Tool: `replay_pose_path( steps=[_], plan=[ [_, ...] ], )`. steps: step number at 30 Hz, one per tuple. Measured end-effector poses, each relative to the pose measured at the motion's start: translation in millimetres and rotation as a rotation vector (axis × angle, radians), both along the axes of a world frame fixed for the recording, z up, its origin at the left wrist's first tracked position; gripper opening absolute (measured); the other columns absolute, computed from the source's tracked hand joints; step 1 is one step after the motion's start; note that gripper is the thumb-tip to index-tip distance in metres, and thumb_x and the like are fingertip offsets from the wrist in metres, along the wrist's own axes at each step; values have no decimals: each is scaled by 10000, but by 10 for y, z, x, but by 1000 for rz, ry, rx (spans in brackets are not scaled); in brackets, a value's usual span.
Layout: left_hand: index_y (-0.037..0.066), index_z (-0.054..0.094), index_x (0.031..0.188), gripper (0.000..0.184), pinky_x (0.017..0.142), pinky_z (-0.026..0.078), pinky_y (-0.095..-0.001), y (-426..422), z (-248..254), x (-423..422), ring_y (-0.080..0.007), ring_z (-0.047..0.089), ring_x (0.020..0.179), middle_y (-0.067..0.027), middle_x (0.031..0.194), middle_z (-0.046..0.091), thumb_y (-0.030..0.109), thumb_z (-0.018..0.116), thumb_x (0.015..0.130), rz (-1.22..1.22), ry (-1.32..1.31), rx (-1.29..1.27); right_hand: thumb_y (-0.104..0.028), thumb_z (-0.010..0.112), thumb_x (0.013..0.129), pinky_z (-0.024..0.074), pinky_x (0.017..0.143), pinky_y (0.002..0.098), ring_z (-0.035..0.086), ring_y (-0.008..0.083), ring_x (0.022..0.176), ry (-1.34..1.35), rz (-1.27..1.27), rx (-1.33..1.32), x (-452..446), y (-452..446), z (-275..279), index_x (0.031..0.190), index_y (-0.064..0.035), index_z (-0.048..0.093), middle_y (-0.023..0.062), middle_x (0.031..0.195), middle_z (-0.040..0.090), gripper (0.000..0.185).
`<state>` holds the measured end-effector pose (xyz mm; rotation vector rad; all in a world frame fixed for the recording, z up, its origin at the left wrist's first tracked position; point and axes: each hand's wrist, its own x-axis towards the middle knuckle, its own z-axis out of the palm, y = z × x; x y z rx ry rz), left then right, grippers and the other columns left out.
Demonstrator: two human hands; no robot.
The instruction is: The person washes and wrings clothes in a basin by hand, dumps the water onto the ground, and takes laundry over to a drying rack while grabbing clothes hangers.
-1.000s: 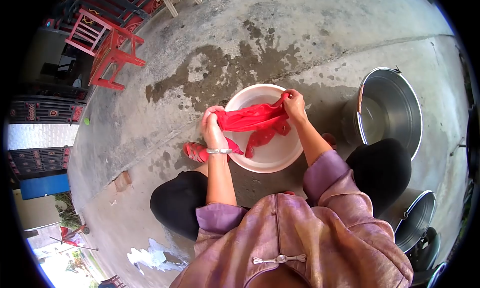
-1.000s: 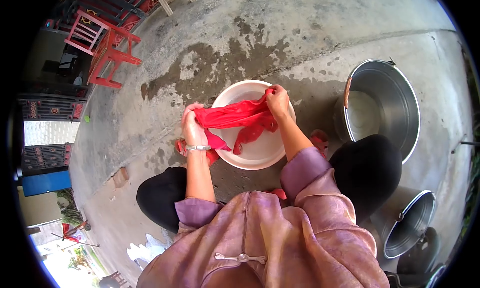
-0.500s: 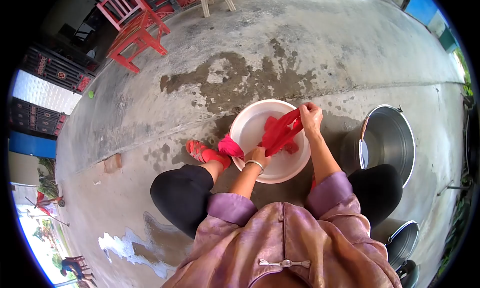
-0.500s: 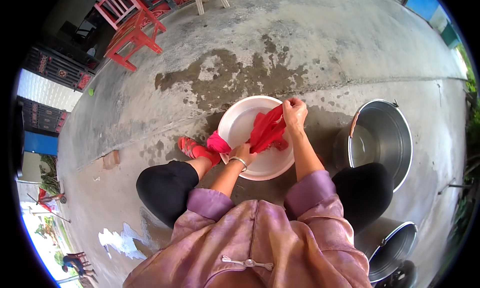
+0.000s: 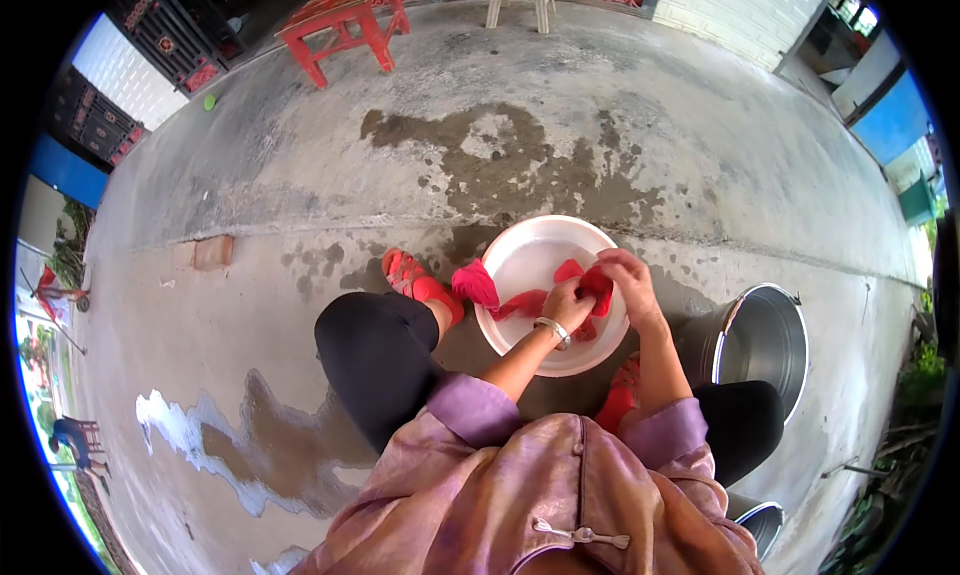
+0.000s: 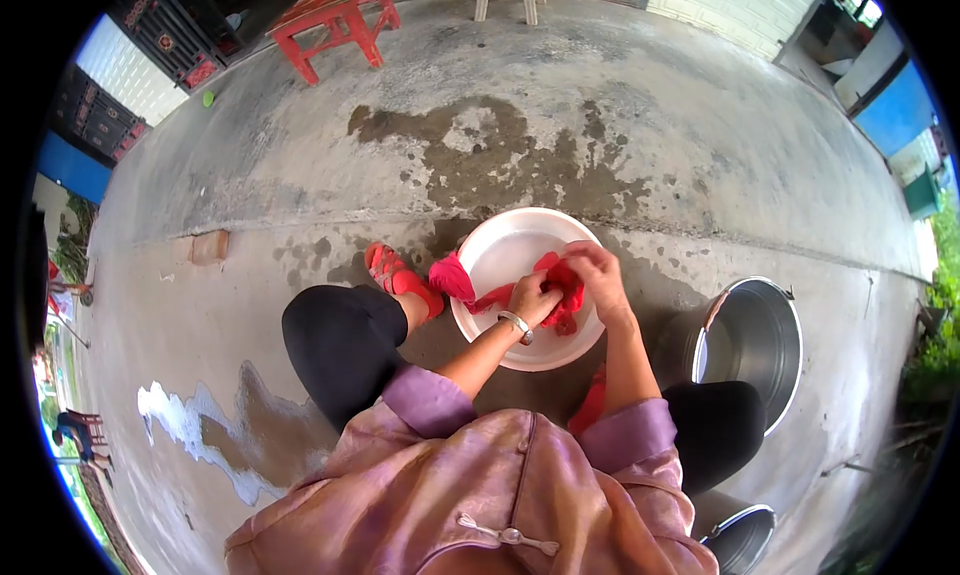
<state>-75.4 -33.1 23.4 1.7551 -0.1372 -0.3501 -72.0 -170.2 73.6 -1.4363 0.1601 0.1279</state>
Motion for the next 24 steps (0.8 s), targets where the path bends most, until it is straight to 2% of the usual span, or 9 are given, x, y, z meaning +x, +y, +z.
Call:
replay_pose_path(
  steps=[2, 4, 5, 6, 9, 11, 14, 18, 24],
  plan=[
    [51, 606, 841, 224, 620, 467, -378, -101, 131, -26, -293, 594, 673, -152, 753, 607, 213, 560, 693, 92, -131, -21, -51, 493, 779, 449, 782, 271, 579, 150, 805, -43, -159, 25, 6, -229, -388, 994, 5, 572, 65, 891, 614, 236],
    [47, 602, 831, 219, 612, 466, -381, -165, 339, -51, -296, 590, 660, -150, 746, 604, 206, 555, 687, 115, -109, -83, -98, 522, 826, 416, 848, 295, 519, 158, 965, 36, 37, -356, -189, -258, -437, 1054, -45, 537, 71, 1005, 554, 235],
    [22, 598, 821, 156, 534, 442, -253, -214, 321, -41, -101, 541, 562, -44, 626, 574, 116, 544, 708, 150, -201, -73, -119, 538, 831, 399, 869, 307, 481, 165, 1018, -204, 101, -509, -192, -263, -731, 1098, -60, 503, 75, 1057, 518, 276],
    [15, 594, 817, 150, 540, 438, -246, -218, 357, -22, -86, 527, 577, -37, 664, 575, 104, 537, 711, 132, -184, -147, -140, 555, 835, 382, 890, 320, 443, 173, 1070, -444, 169, -657, -201, -191, -882, 1141, -76, 470, 79, 1110, 482, 324],
    [13, 594, 818, 144, 554, 434, -238, -164, 375, -2, -73, 524, 631, -17, 704, 574, 79, 527, 710, 76, 27, -319, -171, 662, 750, 384, 894, 328, 458, 190, 1067, -298, -35, -330, -230, -52, -1081, 1186, -95, 429, 65, 1146, 472, 500],
    [17, 597, 832, 146, 573, 437, -235, -212, 217, -15, -74, 529, 653, -10, 721, 576, 67, 524, 716, 81, 86, -476, -233, 683, 739, 399, 878, 310, 500, 170, 1026, -331, -32, -560, -310, -82, -1001, 1209, -87, 439, 52, 1133, 513, 549],
    [28, 598, 876, 163, 604, 444, -232, -158, 123, -49, -86, 538, 657, -3, 753, 582, 56, 518, 736, 144, 406, -709, -297, 646, 769, 396, 884, 298, 509, 164, 1023, 9, -129, 73, -318, -217, -947, 1209, -65, 460, 43, 1115, 536, 531],
    [10, 574, 841, 160, 564, 454, -263, -1, -167, -90, -127, 545, 637, -55, 779, 584, 57, 531, 695, 484, 772, -955, -427, 659, 740, 451, 775, 283, 560, 147, 928, 83, -62, 147, -270, -304, -892, 1109, -66, 516, 36, 1044, 579, 535],
    [78, 517, 999, 301, 803, 451, -356, 110, -418, -250, -209, 558, 881, -77, 930, 577, 92, 467, 703, 166, 989, -1220, -407, 662, 725, 417, 915, 369, 536, 222, 1023, 86, -49, 370, -172, -185, -694, 1125, -40, 477, 91, 1108, 554, 574]
  ],
)
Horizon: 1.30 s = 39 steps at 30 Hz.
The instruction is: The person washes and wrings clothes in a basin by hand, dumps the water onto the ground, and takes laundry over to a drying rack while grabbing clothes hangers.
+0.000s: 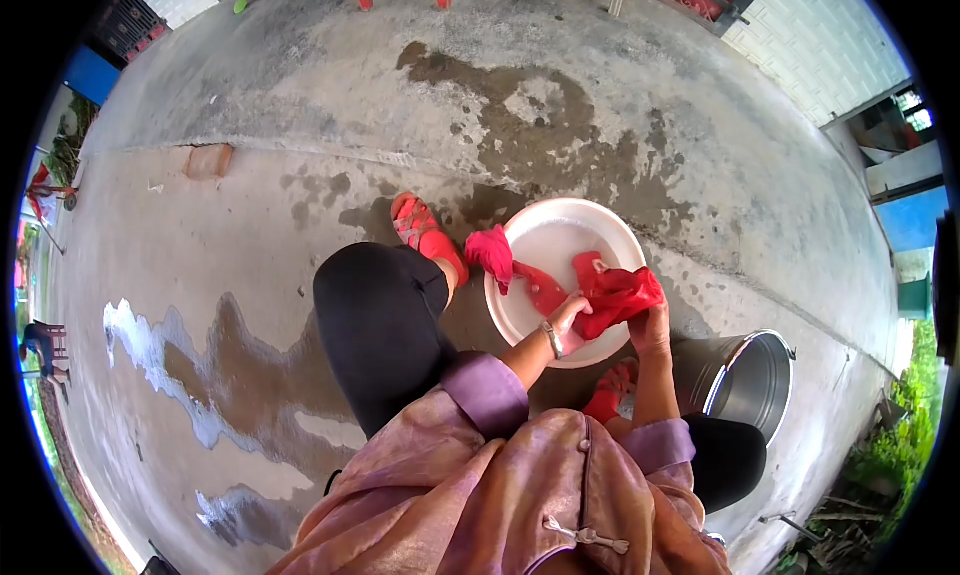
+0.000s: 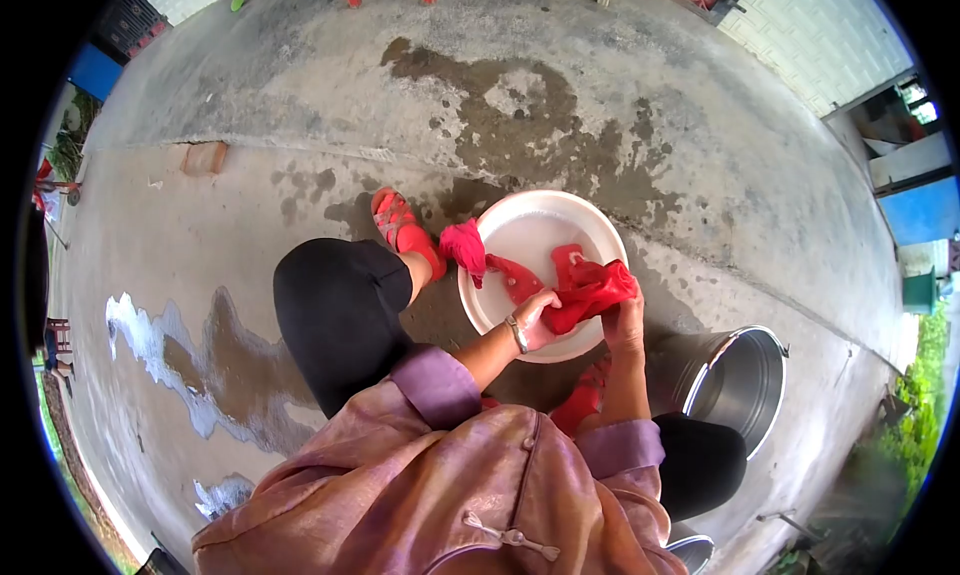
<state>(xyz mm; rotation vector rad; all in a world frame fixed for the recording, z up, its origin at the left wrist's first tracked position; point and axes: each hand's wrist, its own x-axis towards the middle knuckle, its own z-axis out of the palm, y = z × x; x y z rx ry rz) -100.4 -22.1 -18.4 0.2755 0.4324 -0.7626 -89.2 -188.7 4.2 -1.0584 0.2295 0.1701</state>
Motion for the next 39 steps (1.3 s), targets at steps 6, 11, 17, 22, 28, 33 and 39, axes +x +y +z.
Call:
replay_pose_path(
  steps=[6, 11, 17, 22, 28, 33, 39],
  plan=[
    [211, 341, 1259, 525, 934, 371, -400, 72, 33, 63, -227, 451, 1120, -68, 1215, 449, 243, 479, 753, 27, 110, -222, -445, 597, 762, 393, 941, 387, 501, 241, 1069, 29, 11, 243, 2, -30, 146, 1178, -39, 445, 102, 1148, 524, 601],
    [233, 90, 1402, 857, 1000, 291, -440, -47, -45, 259, -263, 346, 1227, -58, 1410, 224, 617, 501, 755, 93, 59, 70, -308, 578, 799, 436, 894, 374, 536, 246, 1028, 229, 112, 254, 40, -61, 4, 1179, 5, 444, 130, 1139, 536, 510],
    [41, 265, 1338, 752, 1016, 285, -305, -256, -110, 285, -186, 333, 1234, -109, 1328, 344, 479, 564, 805, -113, -653, 684, -176, 417, 836, 418, 907, 405, 541, 277, 1006, 381, -136, 197, 52, 43, -132, 1163, 16, 456, 154, 1107, 545, 381],
    [35, 354, 1244, 739, 950, 361, -322, -332, 52, 184, -205, 461, 1109, -128, 1138, 499, 364, 718, 692, 36, -843, 788, -297, 357, 860, 382, 931, 422, 499, 298, 1052, 424, -150, 383, 104, 143, -11, 1159, 0, 453, 169, 1141, 517, 432],
    [41, 479, 1085, 527, 692, 474, -285, -263, -138, 306, -153, 580, 801, -59, 916, 593, 258, 726, 673, -214, -630, 954, -362, 450, 844, 444, 817, 372, 572, 261, 911, 392, -100, 74, 154, 281, 212, 1086, 5, 527, 143, 998, 590, 446],
    [65, 548, 1020, 337, 451, 383, -193, -132, 148, 287, -79, 503, 579, -13, 772, 557, 255, 657, 763, -289, -246, 119, -428, 552, 808, 437, 766, 300, 542, 197, 956, 300, -176, -363, 127, -92, -77, 1164, -87, 495, 98, 1107, 548, 496],
    [41, 537, 988, 336, 392, 336, -156, -162, 380, 102, -84, 460, 514, -21, 692, 516, 298, 630, 792, -455, 6, -266, -502, 514, 812, 410, 921, 449, 420, 304, 1153, -32, 72, 357, 60, 110, 199, 1288, -95, 352, 158, 1304, 360, 648]
  ],
)
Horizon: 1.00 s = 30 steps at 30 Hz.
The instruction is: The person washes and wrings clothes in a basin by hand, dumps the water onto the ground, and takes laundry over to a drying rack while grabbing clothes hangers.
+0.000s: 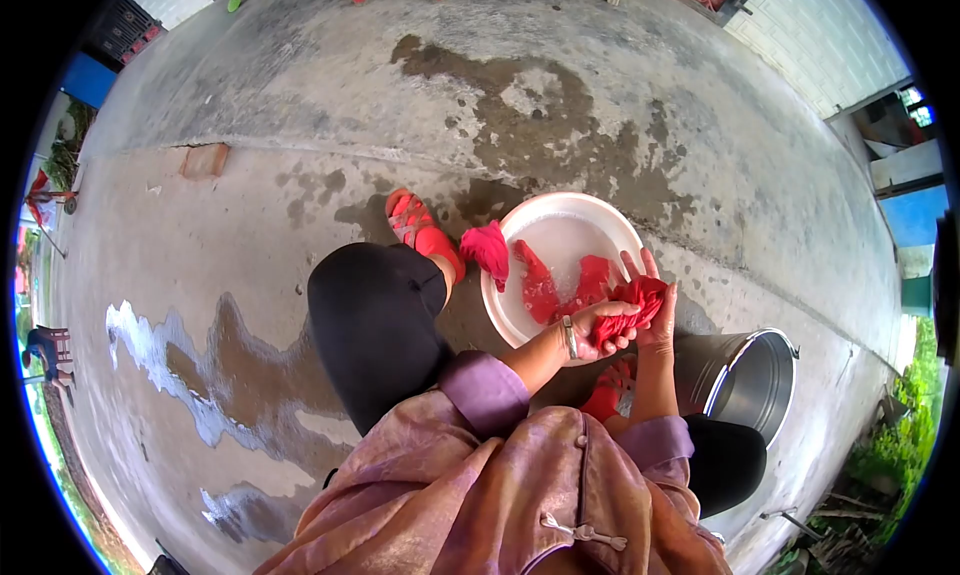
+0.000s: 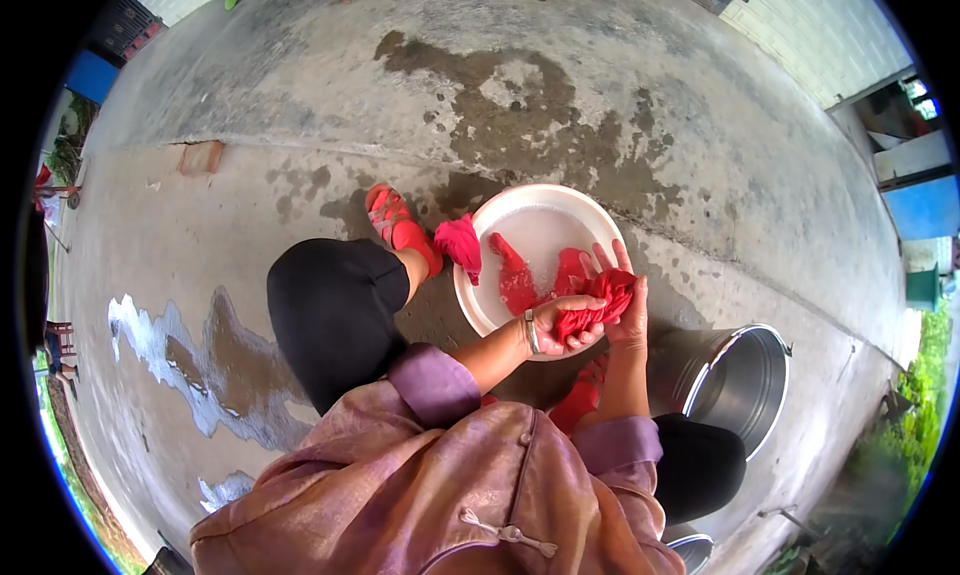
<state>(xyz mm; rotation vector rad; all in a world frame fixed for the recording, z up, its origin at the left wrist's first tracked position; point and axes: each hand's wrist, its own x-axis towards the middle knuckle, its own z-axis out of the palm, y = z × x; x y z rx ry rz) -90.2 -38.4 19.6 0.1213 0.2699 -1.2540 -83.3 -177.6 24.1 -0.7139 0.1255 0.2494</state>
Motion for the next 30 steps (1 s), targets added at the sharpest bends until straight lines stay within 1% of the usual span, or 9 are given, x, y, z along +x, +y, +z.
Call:
replay_pose_path(
  steps=[4, 7, 11, 15, 16, 19, 20, 24, 30],
  plan=[
    [59, 546, 896, 311, 371, 311, -152, -7, -69, -28, -76, 457, 491, -11, 659, 501, 314, 667, 764, -3, -107, 32, -201, 587, 809, 475, 819, 359, 564, 229, 952, 11, 84, -202, 54, -117, -37, 1018, -32, 555, 131, 1009, 580, 271],
    [75, 553, 804, 283, 376, 305, -148, 33, -47, 24, -68, 440, 458, 15, 592, 475, 323, 680, 753, -99, -316, 258, -132, 594, 772, 505, 697, 331, 581, 214, 777, 144, 125, -310, 102, -121, -118, 824, -57, 547, 73, 818, 572, 102],
    [68, 562, 655, 237, 410, 337, -237, -149, -502, 4, -85, 461, 456, 9, 544, 505, 266, 688, 686, -199, -695, 759, -99, 574, 774, 473, 620, 264, 547, 132, 668, 277, 23, -504, 21, 62, -140, 821, -65, 556, 15, 734, 553, 61],
    [20, 614, 765, 255, 624, 470, -342, 10, 88, 5, -243, 613, 671, -126, 706, 630, 263, 591, 689, -256, -1160, 1092, -34, 561, 769, 430, 543, 208, 522, 82, 593, 335, -93, -644, 20, 98, -513, 843, -28, 587, 14, 692, 567, 79],
    [41, 632, 815, 268, 685, 479, -378, -43, -27, 75, -287, 628, 771, -159, 820, 641, 273, 513, 754, -492, -1516, 1091, -33, 563, 768, 392, 487, 201, 484, 71, 537, 359, -123, -677, -2, 135, -544, 844, -15, 593, 8, 650, 551, 84],
    [46, 645, 817, 296, 700, 482, -406, -92, -203, 5, -307, 621, 819, -183, 851, 635, 281, 469, 783, -513, -1473, 1334, -43, 567, 770, 383, 463, 207, 486, 75, 530, 358, -250, -994, -12, 203, -580, 840, -5, 591, 8, 636, 547, 83],
    [65, 591, 969, 257, 669, 489, -417, -88, -239, -10, -346, 610, 774, -184, 804, 621, 229, 491, 798, -468, -1497, 1376, -52, 565, 776, 433, 494, 231, 534, 115, 568, 383, -321, -998, -19, 220, -582, 858, 8, 576, 39, 667, 564, 102],
    [160, 220, 1302, 633, 607, 482, -459, -82, -85, -120, -373, 597, 702, -184, 930, 552, 177, 549, 761, -149, -1994, 1603, -61, 494, 805, 508, 559, 367, 557, 264, 584, 634, -653, -463, 36, 258, -653, 858, 18, 556, 139, 715, 574, 114],
    [93, 481, 1134, 452, 678, 487, -416, 63, 266, 121, -341, 602, 825, -184, 926, 609, 205, 626, 722, -56, -1537, 1550, -225, 514, 805, 408, 871, 390, 510, 258, 928, 490, -294, -82, 245, 186, -17, 1108, -57, 489, 104, 993, 534, 347]
  ],
)
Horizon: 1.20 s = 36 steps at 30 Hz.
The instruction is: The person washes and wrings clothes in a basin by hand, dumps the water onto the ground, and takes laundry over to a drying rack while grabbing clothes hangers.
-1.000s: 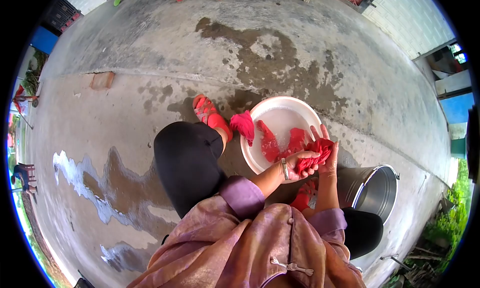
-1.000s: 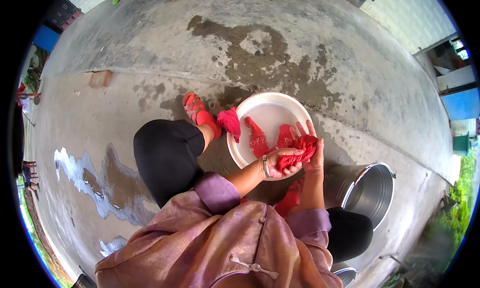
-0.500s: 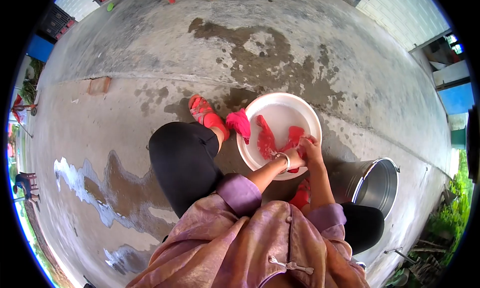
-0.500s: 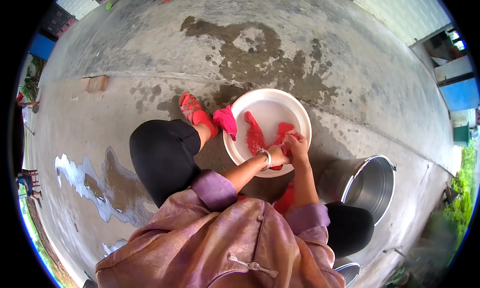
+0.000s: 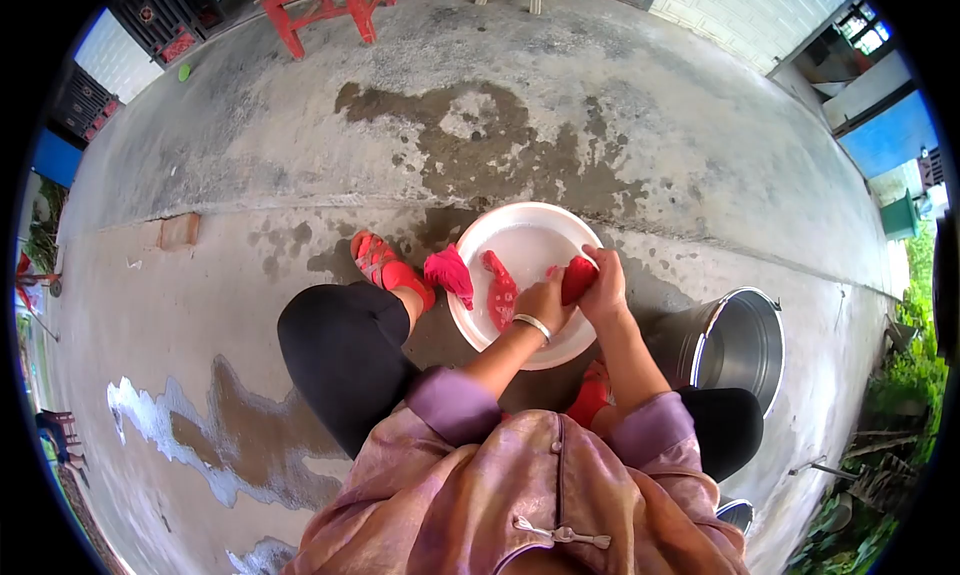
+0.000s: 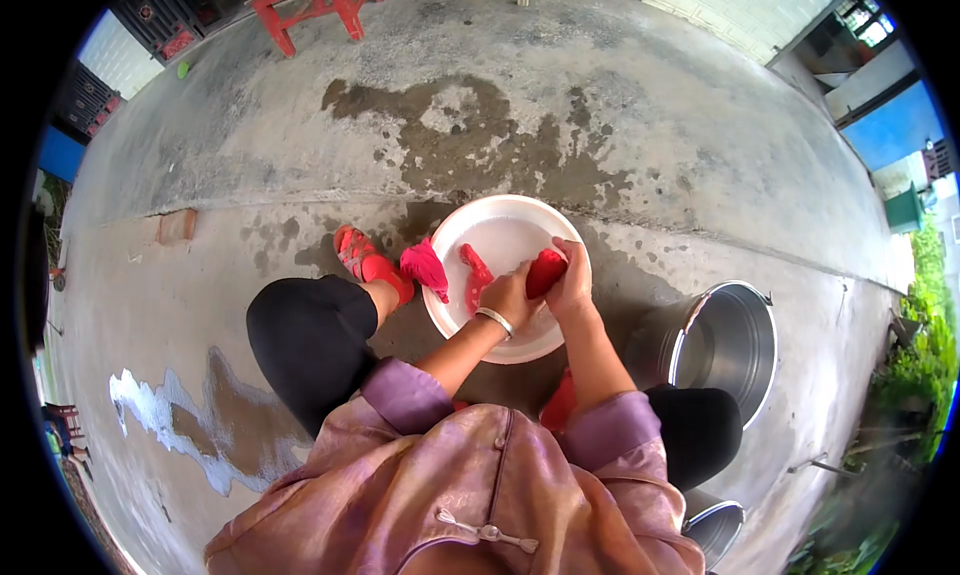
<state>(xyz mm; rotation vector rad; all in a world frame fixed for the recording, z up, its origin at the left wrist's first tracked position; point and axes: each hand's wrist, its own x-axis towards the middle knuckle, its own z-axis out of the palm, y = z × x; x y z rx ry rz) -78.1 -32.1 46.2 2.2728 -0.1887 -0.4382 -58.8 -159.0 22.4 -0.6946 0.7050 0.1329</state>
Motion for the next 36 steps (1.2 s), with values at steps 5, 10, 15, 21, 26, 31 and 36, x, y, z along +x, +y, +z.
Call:
replay_pose_path(
  steps=[5, 10, 15, 21, 26, 31, 36],
  plan=[
    [38, 587, 918, 254, 446, 418, -216, 218, -42, 319, -102, 546, 552, -42, 716, 600, 248, 617, 777, 106, 741, -870, 0, 460, 725, 308, 1014, 330, 340, 272, 1240, -457, 669, -920, 99, -253, 699, 1317, -86, 345, 145, 1337, 348, 610],
    [76, 521, 830, 187, 348, 314, -169, 283, 446, 244, -83, 451, 433, -9, 642, 507, 253, 580, 812, -131, 1242, -1310, -38, 640, 622, 406, 949, 372, 369, 327, 1203, -1193, 1055, -2043, -79, -242, 1469, 1246, -125, 422, 149, 1316, 349, 667],
    [95, 498, 806, 157, 361, 312, -180, 209, 684, 300, -84, 414, 440, -20, 601, 462, 235, 567, 822, -383, 1144, -1125, -124, 609, 674, 531, 736, 319, 476, 288, 1100, -1523, 875, -2143, 0, -342, 1489, 1122, -103, 514, 109, 1240, 435, 458],
    [109, 497, 710, 211, 365, 287, -184, 77, 812, 337, -77, 381, 420, 9, 533, 422, 253, 614, 811, -393, 1074, -720, -128, 566, 688, 523, 557, 274, 572, 200, 875, -1626, 847, -2108, 10, -423, 1352, 980, -93, 562, 43, 987, 555, 293],
    [35, 596, 720, 148, 517, 441, -288, -3, 510, 359, -156, 533, 543, -32, 633, 579, 181, 614, 700, -421, 187, -208, -146, 580, 669, 491, 581, 283, 584, 193, 676, -1493, 921, -2218, 7, -397, 1135, 781, -78, 532, 31, 706, 537, 140],
    [27, 634, 764, 284, 630, 490, -338, -27, 647, 322, -271, 631, 719, -153, 726, 639, 287, 646, 652, -398, 68, 197, -130, 589, 676, 501, 590, 350, 619, 254, 675, -1051, 1128, -2181, -18, -246, 898, 783, -44, 534, 109, 736, 586, 148],
    [91, 655, 753, 310, 629, 500, -358, 20, 538, 233, -288, 627, 700, -149, 697, 629, 387, 648, 662, -483, -77, 423, -149, 659, 638, 502, 684, 367, 632, 279, 776, -591, 1427, -1876, -133, -97, 949, 800, -20, 627, 158, 797, 639, 210]
  ],
)
